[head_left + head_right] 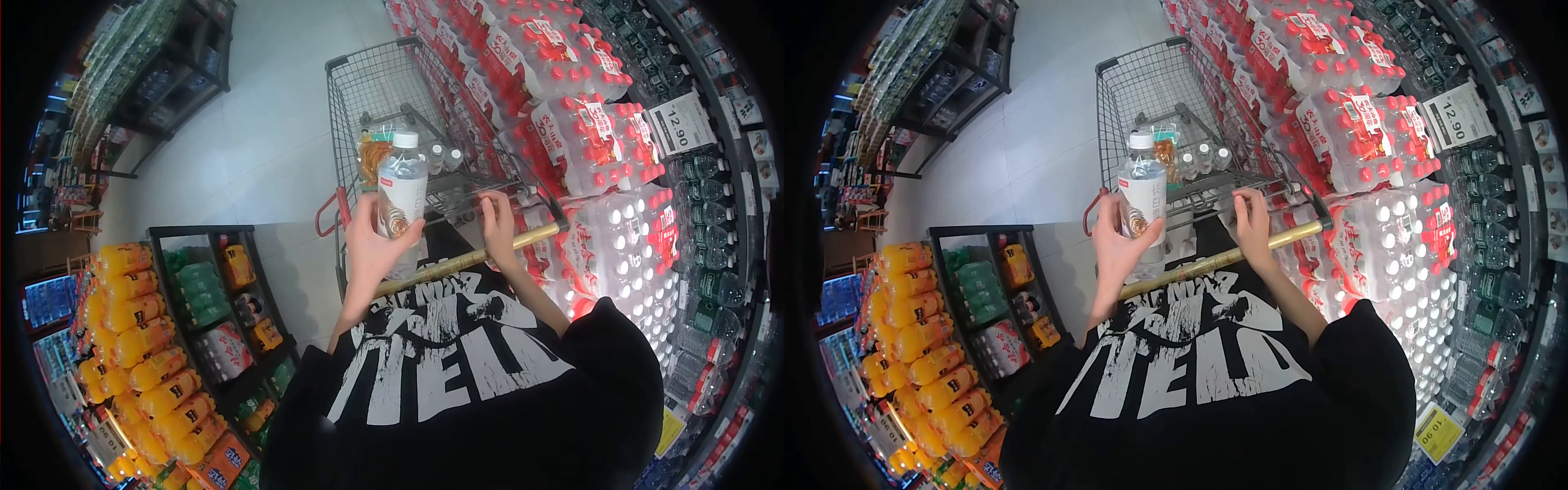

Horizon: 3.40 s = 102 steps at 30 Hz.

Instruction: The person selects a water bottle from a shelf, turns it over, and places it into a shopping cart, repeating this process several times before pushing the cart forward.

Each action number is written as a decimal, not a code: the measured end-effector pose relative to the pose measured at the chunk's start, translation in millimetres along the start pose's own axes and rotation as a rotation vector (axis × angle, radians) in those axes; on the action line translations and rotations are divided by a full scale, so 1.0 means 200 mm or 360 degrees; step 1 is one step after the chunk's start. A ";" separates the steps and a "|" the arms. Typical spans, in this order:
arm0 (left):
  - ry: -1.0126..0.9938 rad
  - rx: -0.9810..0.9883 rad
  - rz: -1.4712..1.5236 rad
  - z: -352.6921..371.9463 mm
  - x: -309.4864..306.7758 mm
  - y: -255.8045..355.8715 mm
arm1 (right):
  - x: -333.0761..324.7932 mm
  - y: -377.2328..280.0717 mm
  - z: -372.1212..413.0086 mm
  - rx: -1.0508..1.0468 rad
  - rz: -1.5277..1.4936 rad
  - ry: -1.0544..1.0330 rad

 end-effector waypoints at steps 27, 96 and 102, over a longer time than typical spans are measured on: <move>0.0727 0.1505 -0.1198 0.16 0.03 -0.36 | 0.03 -0.46 0.18 -0.0784 0.0165 -0.0247; 0.0048 -0.0560 -0.1308 0.12 0.13 -0.52 | 0.52 1.02 -1.33 0.0157 0.1991 -0.1434; 0.0065 -0.0429 -0.1271 0.15 0.14 -0.52 | 0.34 0.92 -1.31 0.0216 0.1764 -0.1317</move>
Point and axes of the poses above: each hand's wrist, its own z-axis away from the middle knuckle, its own x-axis out of the palm, y = z × x, the point moved 1 cm from there along -z, towards the middle knuckle, and after that the axes turned 1 degree about z, right-handed, at the moved point
